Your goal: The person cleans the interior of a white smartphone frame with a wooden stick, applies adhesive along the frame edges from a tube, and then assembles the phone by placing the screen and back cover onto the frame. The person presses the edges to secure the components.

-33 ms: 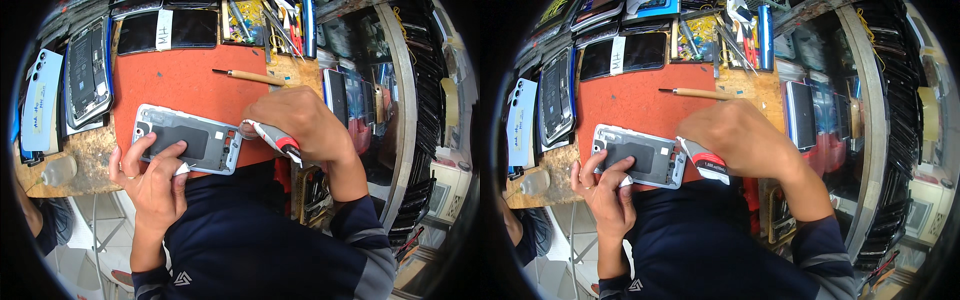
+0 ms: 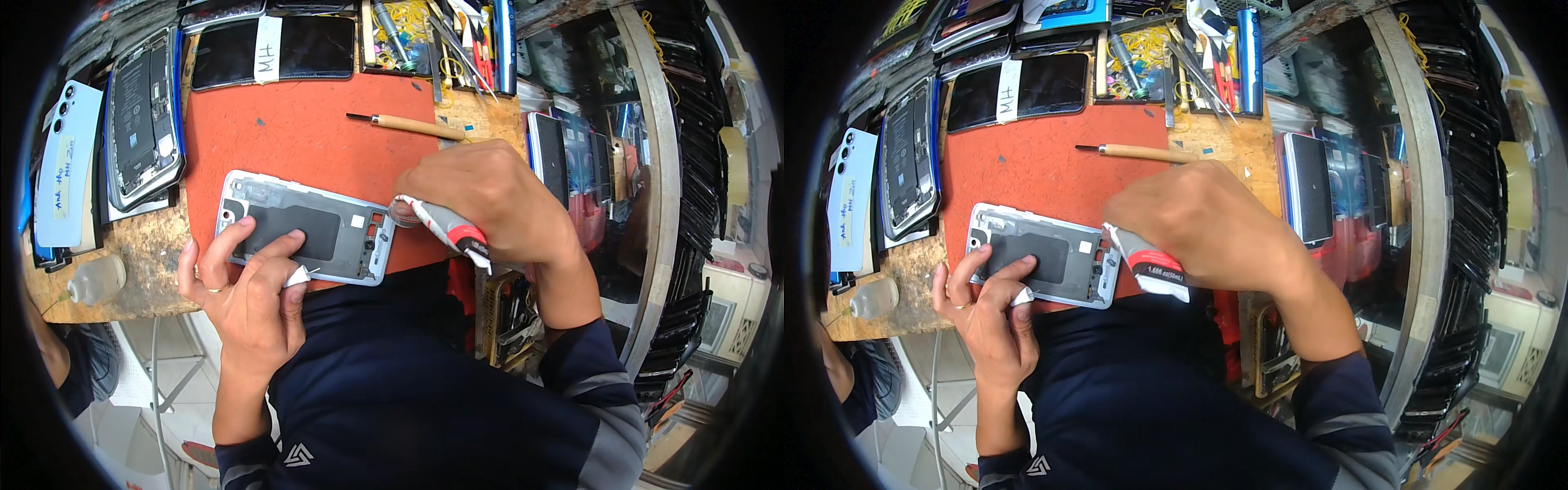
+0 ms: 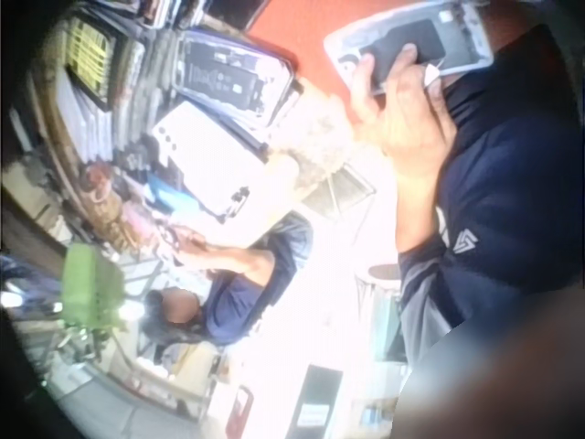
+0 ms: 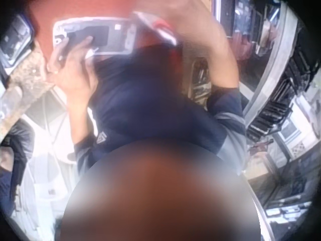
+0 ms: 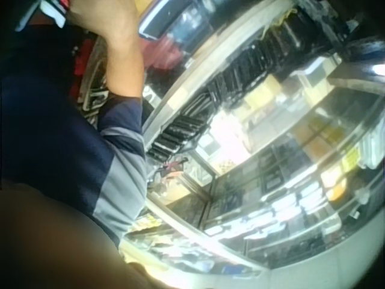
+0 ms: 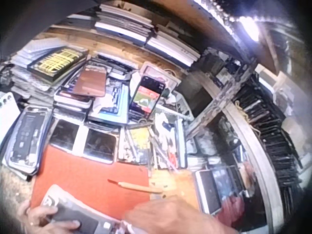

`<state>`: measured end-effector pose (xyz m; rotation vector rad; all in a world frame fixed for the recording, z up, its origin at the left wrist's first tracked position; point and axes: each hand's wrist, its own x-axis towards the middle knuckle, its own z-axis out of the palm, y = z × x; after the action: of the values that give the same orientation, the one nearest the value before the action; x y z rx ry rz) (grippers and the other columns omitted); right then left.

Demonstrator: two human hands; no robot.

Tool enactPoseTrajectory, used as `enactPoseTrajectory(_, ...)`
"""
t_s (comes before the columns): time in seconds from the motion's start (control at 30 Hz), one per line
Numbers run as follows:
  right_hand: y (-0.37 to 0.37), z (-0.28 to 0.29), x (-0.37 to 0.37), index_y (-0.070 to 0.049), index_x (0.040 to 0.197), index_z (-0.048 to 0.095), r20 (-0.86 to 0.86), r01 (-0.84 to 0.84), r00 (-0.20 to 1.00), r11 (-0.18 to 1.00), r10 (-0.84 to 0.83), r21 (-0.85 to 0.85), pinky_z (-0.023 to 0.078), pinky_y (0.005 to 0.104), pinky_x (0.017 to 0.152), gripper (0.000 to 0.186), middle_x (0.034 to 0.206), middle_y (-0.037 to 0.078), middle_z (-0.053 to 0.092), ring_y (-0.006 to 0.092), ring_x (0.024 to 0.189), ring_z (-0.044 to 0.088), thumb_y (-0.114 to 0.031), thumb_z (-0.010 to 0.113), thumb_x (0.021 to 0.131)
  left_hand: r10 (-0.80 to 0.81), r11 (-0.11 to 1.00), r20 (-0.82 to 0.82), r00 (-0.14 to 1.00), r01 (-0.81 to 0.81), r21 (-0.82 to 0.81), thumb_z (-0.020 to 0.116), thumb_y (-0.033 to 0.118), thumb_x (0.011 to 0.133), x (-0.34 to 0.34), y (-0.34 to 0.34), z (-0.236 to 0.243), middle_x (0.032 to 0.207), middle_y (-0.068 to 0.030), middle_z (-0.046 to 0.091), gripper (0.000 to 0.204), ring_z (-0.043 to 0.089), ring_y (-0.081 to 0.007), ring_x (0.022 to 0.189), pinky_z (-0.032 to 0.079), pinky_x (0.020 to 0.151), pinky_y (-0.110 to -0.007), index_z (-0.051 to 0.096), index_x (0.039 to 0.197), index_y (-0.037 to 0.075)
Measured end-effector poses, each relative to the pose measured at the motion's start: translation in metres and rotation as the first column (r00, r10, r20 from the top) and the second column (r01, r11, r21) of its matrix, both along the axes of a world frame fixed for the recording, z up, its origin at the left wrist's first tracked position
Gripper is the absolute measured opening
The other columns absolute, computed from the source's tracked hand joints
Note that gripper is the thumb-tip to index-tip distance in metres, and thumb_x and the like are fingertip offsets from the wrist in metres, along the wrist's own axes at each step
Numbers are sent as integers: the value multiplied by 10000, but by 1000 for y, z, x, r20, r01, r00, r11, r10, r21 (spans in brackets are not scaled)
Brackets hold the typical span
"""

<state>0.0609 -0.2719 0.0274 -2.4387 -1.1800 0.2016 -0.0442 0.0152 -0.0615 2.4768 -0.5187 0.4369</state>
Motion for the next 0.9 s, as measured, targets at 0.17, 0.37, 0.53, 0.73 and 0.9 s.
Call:
enactPoseTrajectory(0.17,15,3,-14,-60,979,705,211,-8,977,998,22,-68,515,412,584,203,734,63,599,292,660,667,-145,750,800,-15,999,-5,1000,15,51,595,230,1071,-2,-1,2,1231,-1,805,122,598,-322,1325,220,1226,-570,625,1084,112)
enactPoseTrajectory(0.37,22,-16,-13,-28,1165,754,468,-10,880,982,-80,187,534,373,583,336,845,67,665,252,680,656,-150,812,857,6,1000,30,1000,-6,-15,660,244,984,3,-7,-1,1204,16,792,138,618,-270,1229,274,1133,-504,639,1074,141)
enactPoseTrajectory(0.53,43,-44,1,12,1232,755,237,87,950,900,-204,428,631,383,747,339,1082,172,811,336,886,794,-160,849,956,-14,998,46,999,17,-68,623,273,994,6,-5,-3,1207,-6,785,157,623,-271,1219,291,1128,-506,648,1038,125)
enactPoseTrajectory(0.73,76,-68,12,3,1364,687,93,-16,995,905,-27,426,614,425,798,579,1049,162,740,356,933,763,-199,858,849,-30,993,76,997,38,-113,655,278,813,3,-2,-6,1249,-36,781,159,638,-255,1191,320,1037,-464,657,854,124)
enactPoseTrajectory(0.9,81,-75,19,-19,1402,664,152,-81,988,909,20,408,601,445,787,690,1005,154,707,372,914,743,-275,873,796,-46,992,74,996,54,-114,615,279,782,3,-1,-5,1249,-49,786,155,651,-247,1177,332,1006,-447,621,795,125)
